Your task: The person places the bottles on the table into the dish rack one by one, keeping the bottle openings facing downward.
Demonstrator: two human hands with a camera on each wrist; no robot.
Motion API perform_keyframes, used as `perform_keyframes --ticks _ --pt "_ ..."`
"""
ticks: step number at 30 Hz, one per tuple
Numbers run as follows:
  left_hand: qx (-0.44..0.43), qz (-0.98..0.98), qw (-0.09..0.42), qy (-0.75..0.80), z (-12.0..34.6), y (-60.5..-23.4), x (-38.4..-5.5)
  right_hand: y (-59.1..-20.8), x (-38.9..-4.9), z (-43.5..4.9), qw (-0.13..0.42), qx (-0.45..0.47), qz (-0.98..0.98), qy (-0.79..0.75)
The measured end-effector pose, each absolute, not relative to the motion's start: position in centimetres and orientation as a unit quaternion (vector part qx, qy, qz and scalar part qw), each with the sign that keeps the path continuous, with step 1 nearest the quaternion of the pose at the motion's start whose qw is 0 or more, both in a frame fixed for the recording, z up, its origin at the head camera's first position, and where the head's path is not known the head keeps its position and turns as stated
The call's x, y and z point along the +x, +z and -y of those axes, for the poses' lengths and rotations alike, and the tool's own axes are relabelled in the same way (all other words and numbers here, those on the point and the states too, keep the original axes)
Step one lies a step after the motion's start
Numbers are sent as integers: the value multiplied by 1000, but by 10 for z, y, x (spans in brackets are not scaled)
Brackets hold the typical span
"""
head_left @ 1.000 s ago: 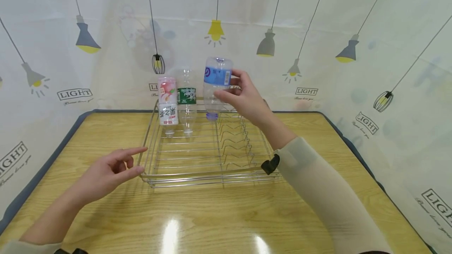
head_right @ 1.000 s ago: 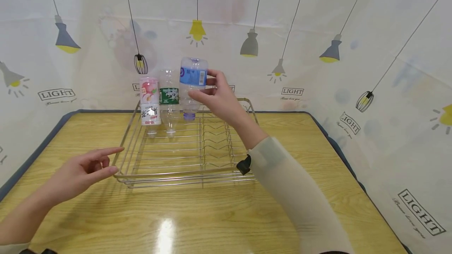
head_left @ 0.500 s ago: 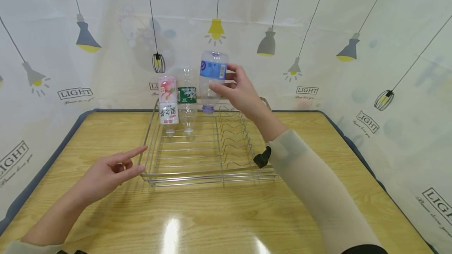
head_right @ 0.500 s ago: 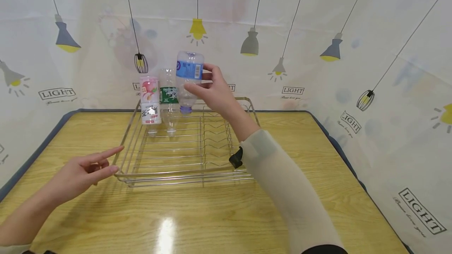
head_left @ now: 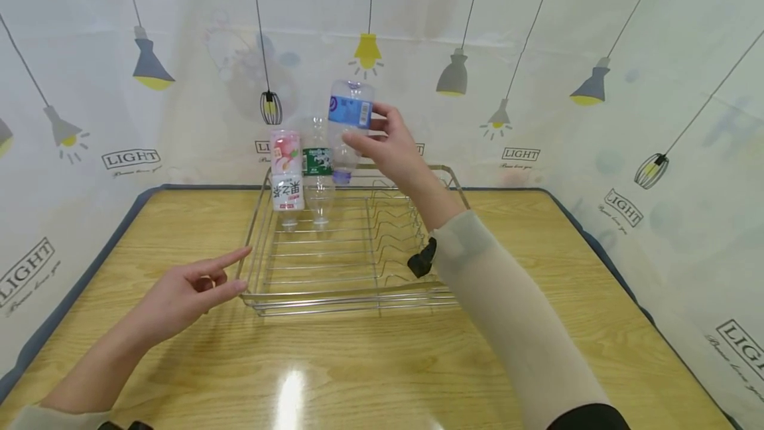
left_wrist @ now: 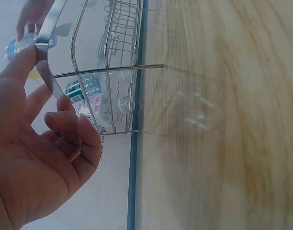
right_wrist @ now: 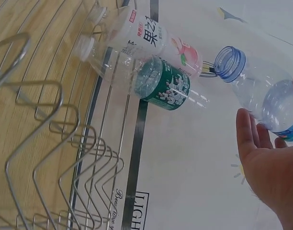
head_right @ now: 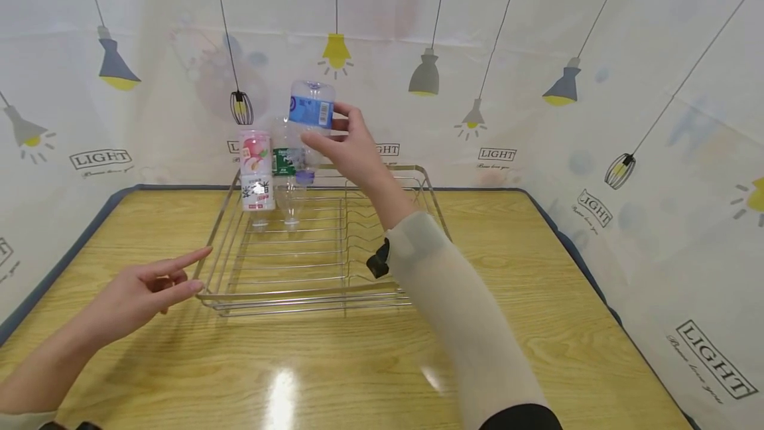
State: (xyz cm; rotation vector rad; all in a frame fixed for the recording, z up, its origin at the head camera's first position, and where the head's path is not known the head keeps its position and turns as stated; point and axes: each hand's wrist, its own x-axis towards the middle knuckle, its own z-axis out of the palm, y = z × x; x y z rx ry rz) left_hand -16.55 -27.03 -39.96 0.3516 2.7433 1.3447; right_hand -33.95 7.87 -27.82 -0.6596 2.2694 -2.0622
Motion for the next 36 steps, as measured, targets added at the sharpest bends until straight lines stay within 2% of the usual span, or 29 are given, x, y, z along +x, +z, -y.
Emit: perform_keyframes --ticks 21,36 --pt "117 -889 36 442 271 -397 -164 -318 -367 -40 -16 -168 -666 -726" --pt "111 -892 40 437 270 -399 -165 -340 -382 -66 30 -100 -697 -710"
